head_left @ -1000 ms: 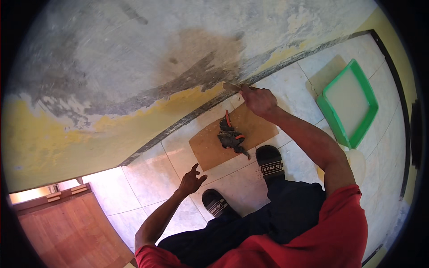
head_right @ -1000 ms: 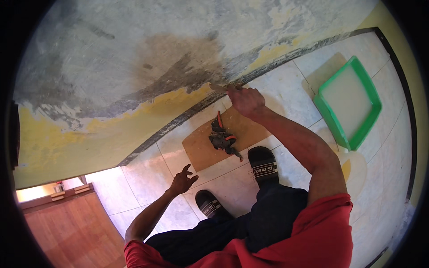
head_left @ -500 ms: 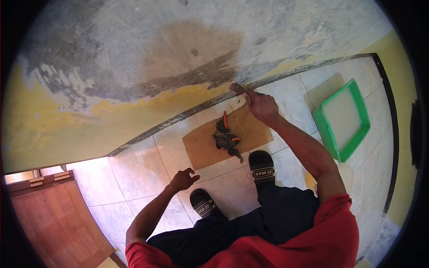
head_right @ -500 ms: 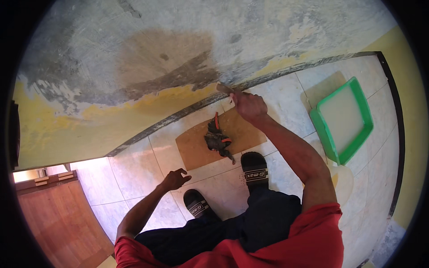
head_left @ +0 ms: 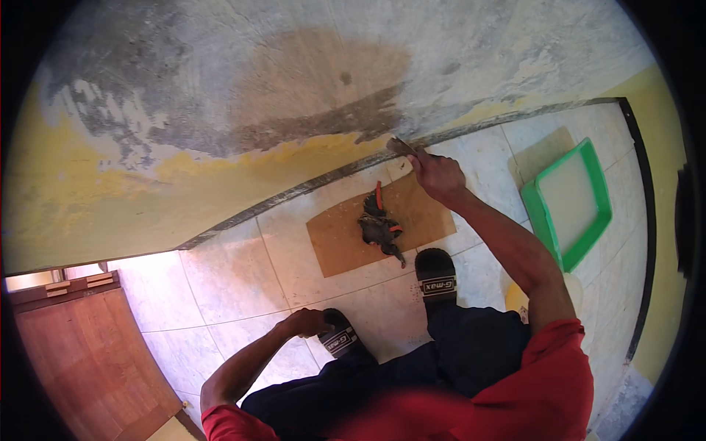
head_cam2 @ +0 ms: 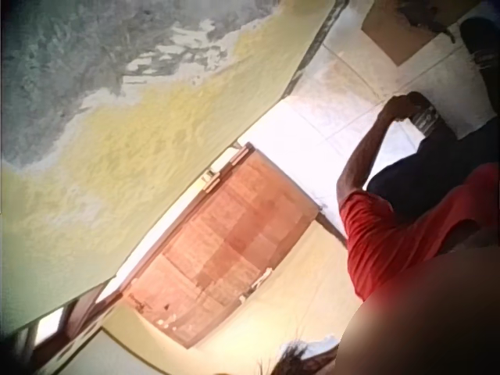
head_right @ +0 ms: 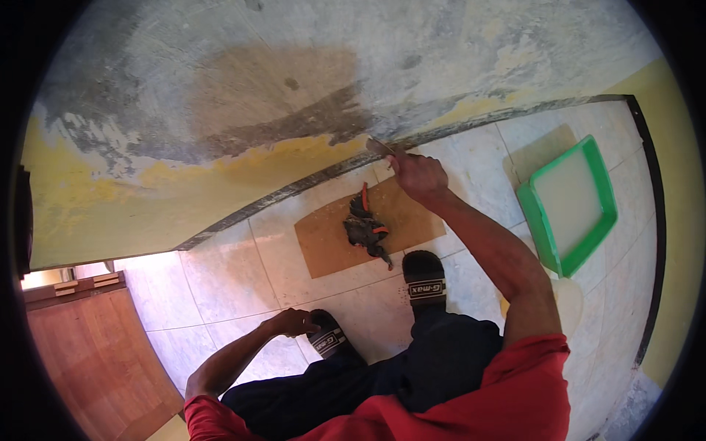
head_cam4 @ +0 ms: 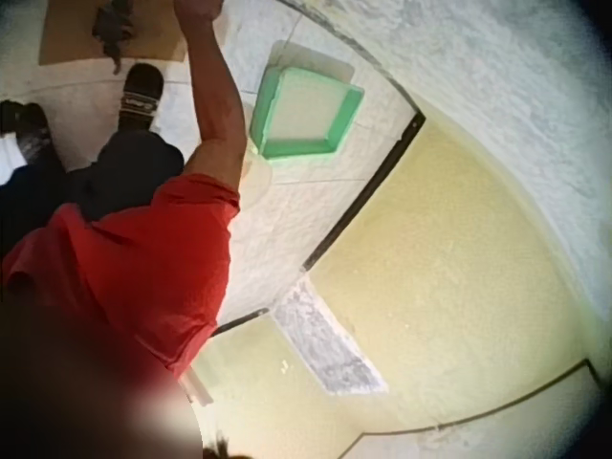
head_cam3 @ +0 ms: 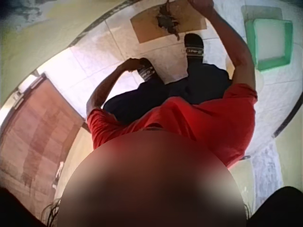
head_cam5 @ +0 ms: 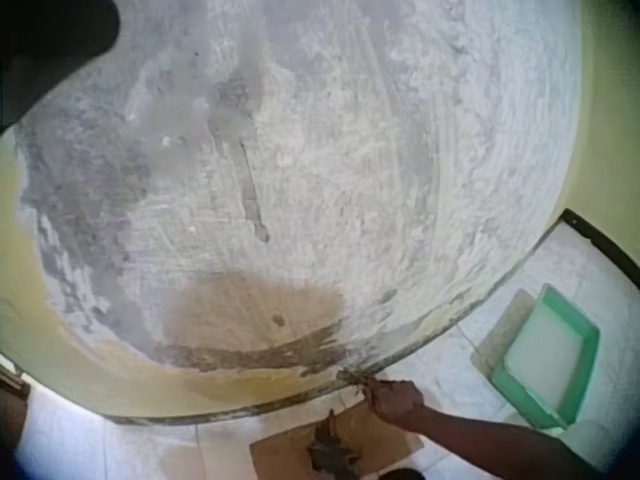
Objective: The person scrapes and sands an interior wall with a scraper and a sanding block to prepare it for repair.
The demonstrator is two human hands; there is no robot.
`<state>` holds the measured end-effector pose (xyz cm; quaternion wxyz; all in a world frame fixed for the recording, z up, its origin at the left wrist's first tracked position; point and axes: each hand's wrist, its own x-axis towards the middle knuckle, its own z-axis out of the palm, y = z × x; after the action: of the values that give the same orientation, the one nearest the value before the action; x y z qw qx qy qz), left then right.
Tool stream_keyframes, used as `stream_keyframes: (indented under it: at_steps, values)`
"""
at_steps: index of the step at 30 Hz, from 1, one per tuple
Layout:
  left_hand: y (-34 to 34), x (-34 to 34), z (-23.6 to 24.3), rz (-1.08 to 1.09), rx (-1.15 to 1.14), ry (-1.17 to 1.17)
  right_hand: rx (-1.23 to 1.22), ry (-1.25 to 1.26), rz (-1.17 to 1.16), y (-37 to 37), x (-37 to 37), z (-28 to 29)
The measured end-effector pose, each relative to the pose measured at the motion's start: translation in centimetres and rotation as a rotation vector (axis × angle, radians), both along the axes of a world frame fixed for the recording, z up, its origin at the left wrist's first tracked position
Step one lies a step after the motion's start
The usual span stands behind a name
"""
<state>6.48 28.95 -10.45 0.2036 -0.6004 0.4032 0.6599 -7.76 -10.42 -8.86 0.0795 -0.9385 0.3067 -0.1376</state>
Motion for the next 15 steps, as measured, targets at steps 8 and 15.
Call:
stream_keyframes:
  at_steps: [8, 15]
  values:
    - [1.0, -2.5, -2.0, -0.035, -0.181, 0.136, 0.053, 0.063, 0.011, 1.1, 1.9, 0.5]
    - [3.5, -3.6, -2.1, 0.106, -0.341, -0.018, 0.118, 0.112, -0.141, -0.1, -0.4, 0.6]
